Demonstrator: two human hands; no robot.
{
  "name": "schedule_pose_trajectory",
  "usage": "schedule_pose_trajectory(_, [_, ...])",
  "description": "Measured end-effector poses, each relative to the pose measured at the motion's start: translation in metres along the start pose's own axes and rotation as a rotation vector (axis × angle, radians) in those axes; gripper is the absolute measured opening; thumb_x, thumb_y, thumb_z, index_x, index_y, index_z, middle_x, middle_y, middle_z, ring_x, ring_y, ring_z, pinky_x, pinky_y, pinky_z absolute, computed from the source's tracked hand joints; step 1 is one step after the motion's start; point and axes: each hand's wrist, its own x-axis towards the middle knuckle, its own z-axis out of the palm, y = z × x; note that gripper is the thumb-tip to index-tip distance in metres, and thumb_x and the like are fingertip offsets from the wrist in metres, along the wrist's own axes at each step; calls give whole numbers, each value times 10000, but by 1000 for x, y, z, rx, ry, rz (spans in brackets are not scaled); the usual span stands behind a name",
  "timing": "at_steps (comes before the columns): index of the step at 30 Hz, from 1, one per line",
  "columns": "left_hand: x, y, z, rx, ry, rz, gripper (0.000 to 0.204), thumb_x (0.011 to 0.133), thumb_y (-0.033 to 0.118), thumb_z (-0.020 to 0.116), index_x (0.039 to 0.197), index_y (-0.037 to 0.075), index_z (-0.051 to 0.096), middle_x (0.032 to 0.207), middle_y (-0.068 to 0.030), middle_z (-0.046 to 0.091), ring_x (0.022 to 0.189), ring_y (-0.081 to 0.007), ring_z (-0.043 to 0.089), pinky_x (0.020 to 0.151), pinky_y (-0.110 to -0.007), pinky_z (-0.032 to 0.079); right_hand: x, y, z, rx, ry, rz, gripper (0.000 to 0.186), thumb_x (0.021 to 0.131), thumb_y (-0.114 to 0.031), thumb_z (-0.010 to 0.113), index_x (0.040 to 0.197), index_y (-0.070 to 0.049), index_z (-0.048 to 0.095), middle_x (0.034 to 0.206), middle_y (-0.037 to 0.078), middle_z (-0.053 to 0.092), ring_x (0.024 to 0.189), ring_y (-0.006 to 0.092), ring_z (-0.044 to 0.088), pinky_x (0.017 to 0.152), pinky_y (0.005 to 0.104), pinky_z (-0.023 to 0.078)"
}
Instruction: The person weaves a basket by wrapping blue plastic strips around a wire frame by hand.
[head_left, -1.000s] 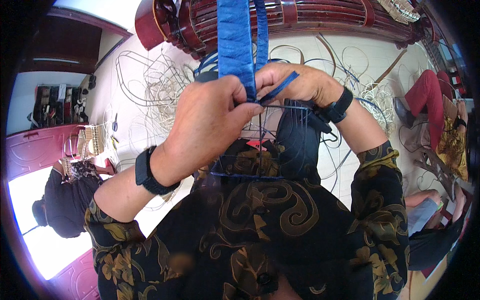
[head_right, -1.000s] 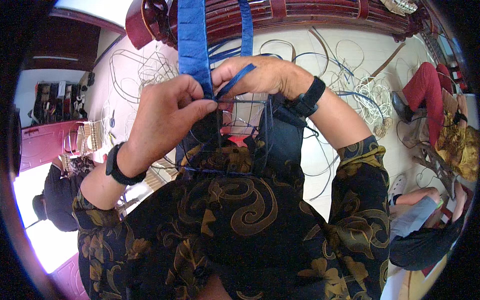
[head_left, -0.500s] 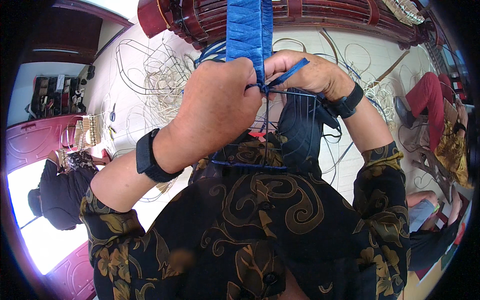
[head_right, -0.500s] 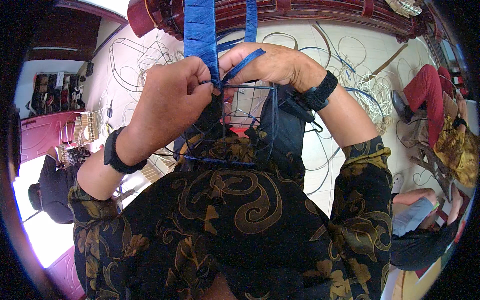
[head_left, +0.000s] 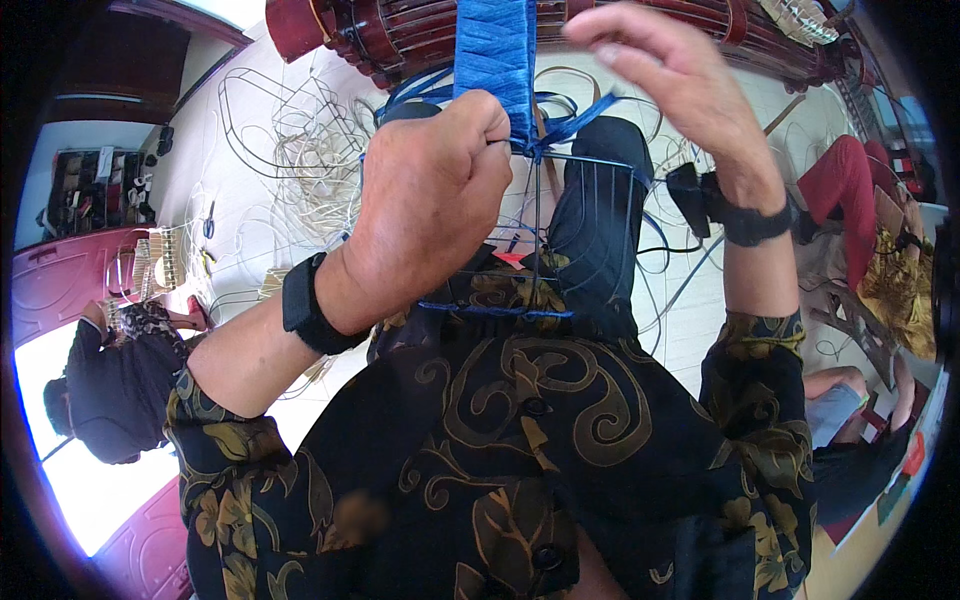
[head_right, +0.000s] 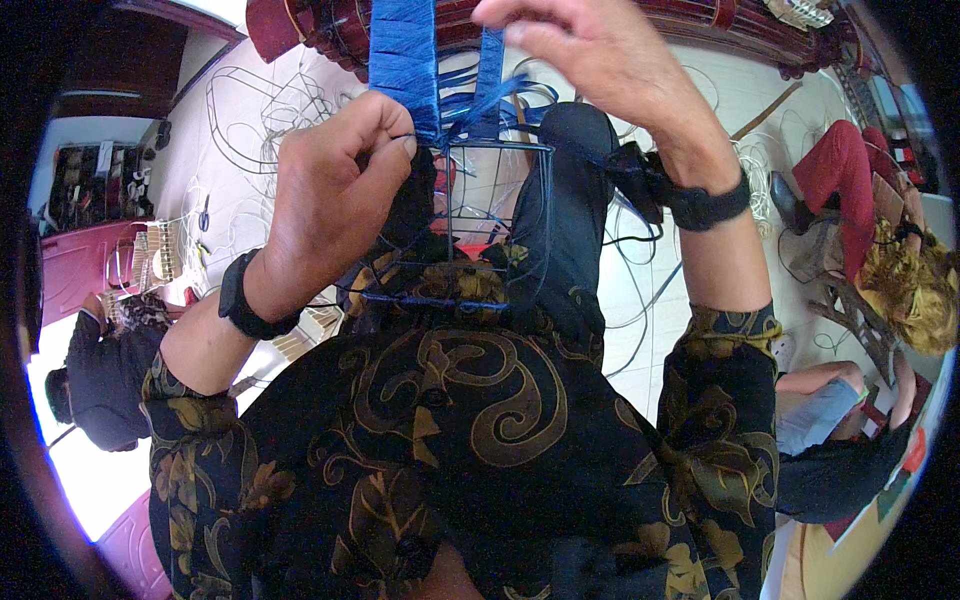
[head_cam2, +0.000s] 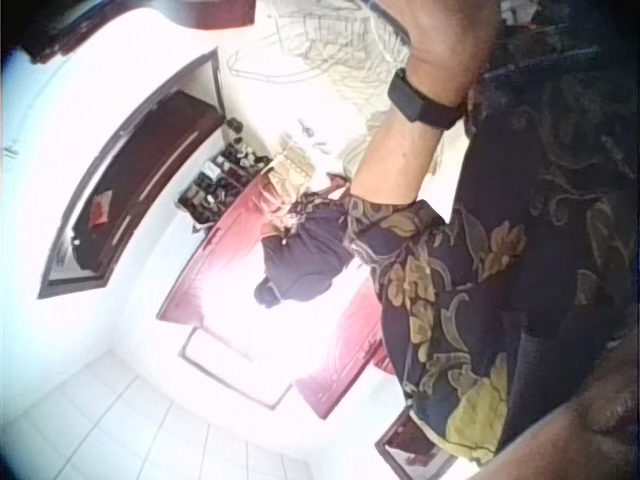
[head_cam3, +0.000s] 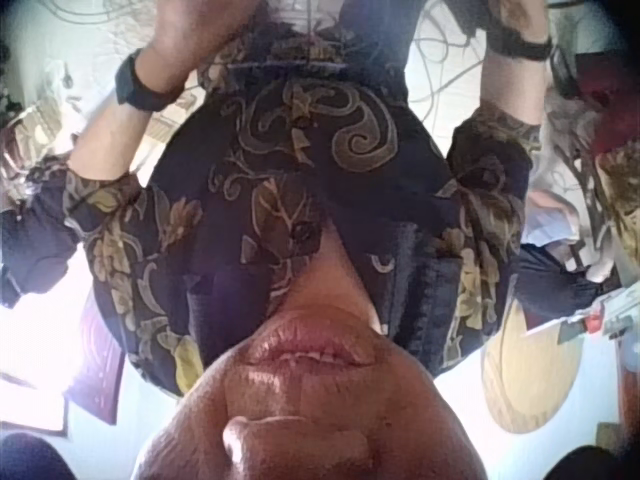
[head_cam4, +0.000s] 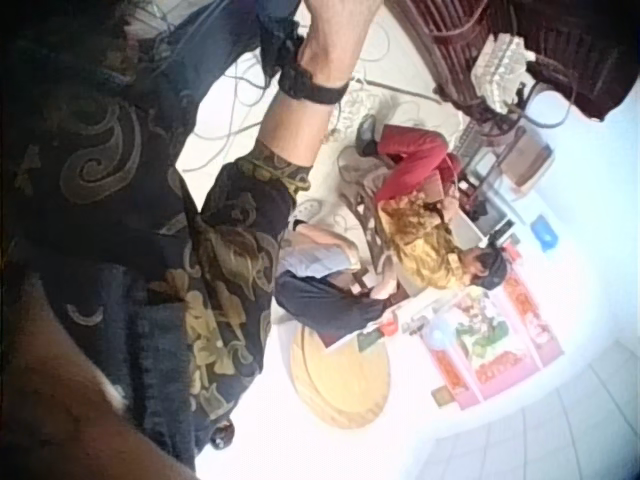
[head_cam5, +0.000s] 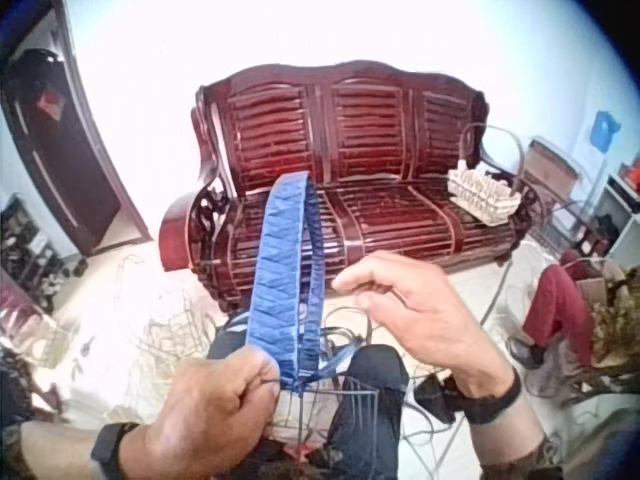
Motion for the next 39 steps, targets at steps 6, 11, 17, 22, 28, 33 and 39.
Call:
schedule_pose_trajectory(6, [-4,-4,4,-75,67,55,59,855,-4,576,828,41,551,589,-159,523,519,-299,589,493,-423,422,-9,-60,18,-433,-11,-341,224,783,-74,762,1003,-68,719,1060,61,665,1064,234,605,950,357,472])
schedule_pose_trajectory(11, [-4,-7,4,-93,70,35,31,867,-21,620,853,6,616,594,-33,539,563,-54,499,519,-286,437,-17,-57,56,-523,64,-219,132,770,-126,739,891,-79,718,881,53,597,907,262,559,825,399,444])
schedule_pose_trajectory(17, [-7,-9,2,-80,90,54,31,851,-16,608,855,13,619,582,-60,535,531,-77,511,513,-302,438,-14,-67,69,-577,102,-166,76,773,-123,688,823,-66,693,833,83,568,857,286,539,765,425,418])
schedule_pose_trajectory(22, [-4,-12,3,-82,96,67,39,840,5,591,859,10,625,583,-100,550,509,-143,538,524,-334,458,-14,-63,77,-685,197,-321,119,704,-97,703,795,-48,645,842,68,550,854,279,535,762,407,419])
schedule_pose_trajectory(28, [6,-12,-2,-29,-18,20,57,808,1,563,752,-3,568,686,-237,591,658,-411,621,599,-470,479,-19,-61,85,-811,350,-495,230,619,-62,729,830,-36,642,907,64,580,880,261,554,762,396,429])
schedule_pose_trajectory(33, [6,-9,-2,-150,-43,-49,38,797,3,573,761,-9,571,707,-235,594,660,-414,606,604,-467,473,-25,-59,80,-761,327,-432,188,680,-88,758,825,-52,645,923,48,590,892,244,559,793,381,437])
schedule_pose_trajectory(39, [-1,-6,-3,-308,-32,-179,22,806,5,598,813,9,619,734,-214,620,677,-384,637,600,-428,487,-23,-67,76,-682,204,-234,139,709,-96,761,825,-80,687,873,34,590,863,241,567,776,383,428])
